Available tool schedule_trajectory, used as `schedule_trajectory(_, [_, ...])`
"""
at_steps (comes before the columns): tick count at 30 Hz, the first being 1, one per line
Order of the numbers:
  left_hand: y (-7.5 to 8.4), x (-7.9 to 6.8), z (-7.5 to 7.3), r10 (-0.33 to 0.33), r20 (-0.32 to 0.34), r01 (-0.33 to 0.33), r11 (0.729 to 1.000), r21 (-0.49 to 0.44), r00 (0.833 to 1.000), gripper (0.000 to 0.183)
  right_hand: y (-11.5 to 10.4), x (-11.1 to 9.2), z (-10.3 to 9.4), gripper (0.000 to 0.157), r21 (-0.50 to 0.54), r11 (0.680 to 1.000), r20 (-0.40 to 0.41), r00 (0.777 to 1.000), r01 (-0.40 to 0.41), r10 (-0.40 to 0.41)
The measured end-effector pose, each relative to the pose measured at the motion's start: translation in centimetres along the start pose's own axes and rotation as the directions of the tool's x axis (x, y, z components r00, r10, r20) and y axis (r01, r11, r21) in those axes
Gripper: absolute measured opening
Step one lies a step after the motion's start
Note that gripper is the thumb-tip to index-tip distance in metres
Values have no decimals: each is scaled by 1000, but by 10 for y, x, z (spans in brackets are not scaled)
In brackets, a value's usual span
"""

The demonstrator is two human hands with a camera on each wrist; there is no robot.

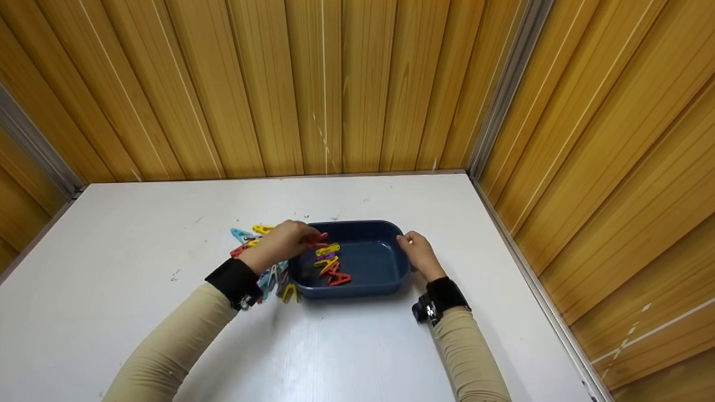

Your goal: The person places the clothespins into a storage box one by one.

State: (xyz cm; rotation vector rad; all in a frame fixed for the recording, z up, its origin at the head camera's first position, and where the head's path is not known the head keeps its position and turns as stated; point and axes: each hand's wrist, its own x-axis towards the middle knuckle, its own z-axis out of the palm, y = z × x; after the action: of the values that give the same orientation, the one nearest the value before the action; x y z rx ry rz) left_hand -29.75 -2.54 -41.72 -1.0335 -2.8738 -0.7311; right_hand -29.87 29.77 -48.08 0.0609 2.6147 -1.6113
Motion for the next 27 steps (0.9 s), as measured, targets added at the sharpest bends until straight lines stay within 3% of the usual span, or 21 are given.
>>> schedule_trajectory(6, [3, 5, 17, 6, 32, -6, 1000, 10, 999, 20, -1, 0, 0, 27, 8, 1000, 1, 1000, -8, 8])
schedule_trajectory(10, [4, 9, 26, 9, 40, -12, 996, 93, 999, 19, -1, 0, 0, 27, 13, 1000, 4, 1000, -9, 9])
schedule_trajectory(19, [10, 13, 39, -111, 86, 99, 986, 133, 990, 26, -11, -8, 0, 26, 13, 1000, 15, 1000, -2, 2])
schedule_trajectory(27, [8, 14, 44, -142, 69, 128, 977, 170, 988, 24, 0, 0, 1, 26, 39, 999, -5, 1000, 4, -4])
